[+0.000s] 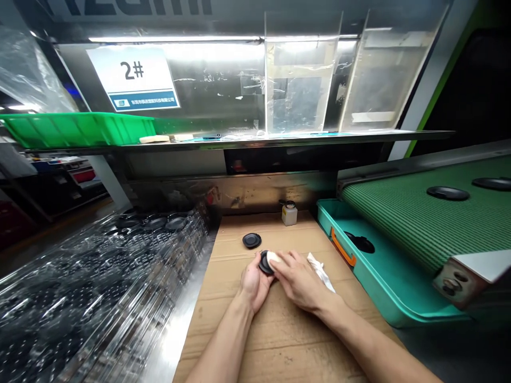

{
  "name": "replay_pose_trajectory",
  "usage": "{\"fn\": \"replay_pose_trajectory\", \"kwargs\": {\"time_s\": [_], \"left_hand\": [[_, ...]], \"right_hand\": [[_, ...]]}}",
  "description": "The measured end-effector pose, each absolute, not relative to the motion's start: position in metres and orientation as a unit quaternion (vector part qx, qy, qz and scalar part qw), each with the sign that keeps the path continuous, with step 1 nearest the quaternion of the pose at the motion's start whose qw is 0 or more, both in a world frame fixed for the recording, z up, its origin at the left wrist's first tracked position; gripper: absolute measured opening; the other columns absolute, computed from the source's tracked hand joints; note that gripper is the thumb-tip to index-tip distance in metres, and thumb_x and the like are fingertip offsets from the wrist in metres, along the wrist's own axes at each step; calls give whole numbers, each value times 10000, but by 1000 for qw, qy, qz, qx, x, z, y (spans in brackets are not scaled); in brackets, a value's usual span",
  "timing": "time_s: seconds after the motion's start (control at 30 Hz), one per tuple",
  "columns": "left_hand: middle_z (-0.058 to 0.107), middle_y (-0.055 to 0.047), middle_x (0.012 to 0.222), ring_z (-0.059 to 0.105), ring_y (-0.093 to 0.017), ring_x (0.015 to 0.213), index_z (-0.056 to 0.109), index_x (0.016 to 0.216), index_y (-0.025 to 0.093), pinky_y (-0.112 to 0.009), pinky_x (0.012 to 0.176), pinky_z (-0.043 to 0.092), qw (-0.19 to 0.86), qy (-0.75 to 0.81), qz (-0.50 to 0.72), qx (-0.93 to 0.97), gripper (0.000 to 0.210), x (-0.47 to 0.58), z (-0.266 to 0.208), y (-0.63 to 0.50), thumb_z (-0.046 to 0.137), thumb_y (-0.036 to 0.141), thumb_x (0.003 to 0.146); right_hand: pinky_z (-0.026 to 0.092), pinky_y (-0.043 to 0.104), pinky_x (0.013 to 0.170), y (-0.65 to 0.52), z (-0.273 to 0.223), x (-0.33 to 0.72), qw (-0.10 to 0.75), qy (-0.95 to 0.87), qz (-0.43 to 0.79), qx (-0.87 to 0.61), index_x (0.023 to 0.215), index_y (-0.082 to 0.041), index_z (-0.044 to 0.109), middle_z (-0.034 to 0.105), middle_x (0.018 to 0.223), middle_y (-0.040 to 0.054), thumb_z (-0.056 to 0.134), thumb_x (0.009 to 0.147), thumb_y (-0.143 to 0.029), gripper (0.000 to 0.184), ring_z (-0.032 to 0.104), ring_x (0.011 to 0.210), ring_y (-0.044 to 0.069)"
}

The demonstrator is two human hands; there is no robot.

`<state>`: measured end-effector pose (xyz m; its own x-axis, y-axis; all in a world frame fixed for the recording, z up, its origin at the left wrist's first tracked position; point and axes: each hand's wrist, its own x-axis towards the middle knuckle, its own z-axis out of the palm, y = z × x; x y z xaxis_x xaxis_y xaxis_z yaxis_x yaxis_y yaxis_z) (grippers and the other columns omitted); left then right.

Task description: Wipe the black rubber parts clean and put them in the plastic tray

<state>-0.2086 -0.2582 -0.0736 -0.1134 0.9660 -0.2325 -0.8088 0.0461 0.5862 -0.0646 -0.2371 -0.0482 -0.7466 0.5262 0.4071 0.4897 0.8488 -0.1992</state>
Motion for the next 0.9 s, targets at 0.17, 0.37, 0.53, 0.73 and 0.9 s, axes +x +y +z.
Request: {"fn": "replay_pose_trajectory", "kwargs": {"time_s": [0.17, 0.37, 0.53, 0.73, 0.9], "left_hand": [[655, -162, 1081, 636, -224, 968, 607, 1015, 85, -351, 828, 537, 670, 303, 666, 128, 279, -210, -77, -258, 446, 291, 920], [641, -169, 1122, 631, -234, 994, 600, 1025, 86, -388, 878, 519, 678, 261, 679, 110, 276, -212, -77, -257, 449, 292, 920], [624, -142, 1180, 609, -214, 1046, 584, 1153, 104, -351, 911, 505, 703, 236, 657, 136, 318, -206, -74, -261, 476, 278, 909], [596, -130, 1245, 565, -229, 1132, 614, 1117, 109, -366, 980, 461, 692, 236, 669, 134, 304, -205, -76, -260, 462, 276, 913], [601, -113, 1242, 556, -232, 1154, 613, 1151, 140, -358, 1026, 421, 683, 206, 683, 158, 348, -195, -75, -259, 464, 344, 911]], "right_hand": [[386, 380, 906, -233, -50, -61, 227, -933, 34, -279, 1224, -269, 537, 541, 1241, 68, 413, 928, -257, 321, 460, 1059, 236], [411, 364, 892, -218, -64, -60, 351, -846, 73, -394, 1207, -240, 571, 559, 1229, 81, 416, 935, -324, 324, 500, 1042, 231], [409, 354, 922, -223, -66, -68, 364, -862, 107, -335, 1258, -294, 553, 536, 1280, 42, 468, 918, -336, 353, 494, 1079, 219], [424, 384, 899, -230, -69, -73, 352, -848, 89, -387, 1241, -275, 568, 566, 1212, 69, 483, 906, -311, 348, 506, 1052, 235], [434, 362, 902, -237, -69, -83, 365, -858, 90, -351, 1260, -267, 552, 544, 1223, 80, 464, 917, -322, 358, 480, 1080, 235]]}}
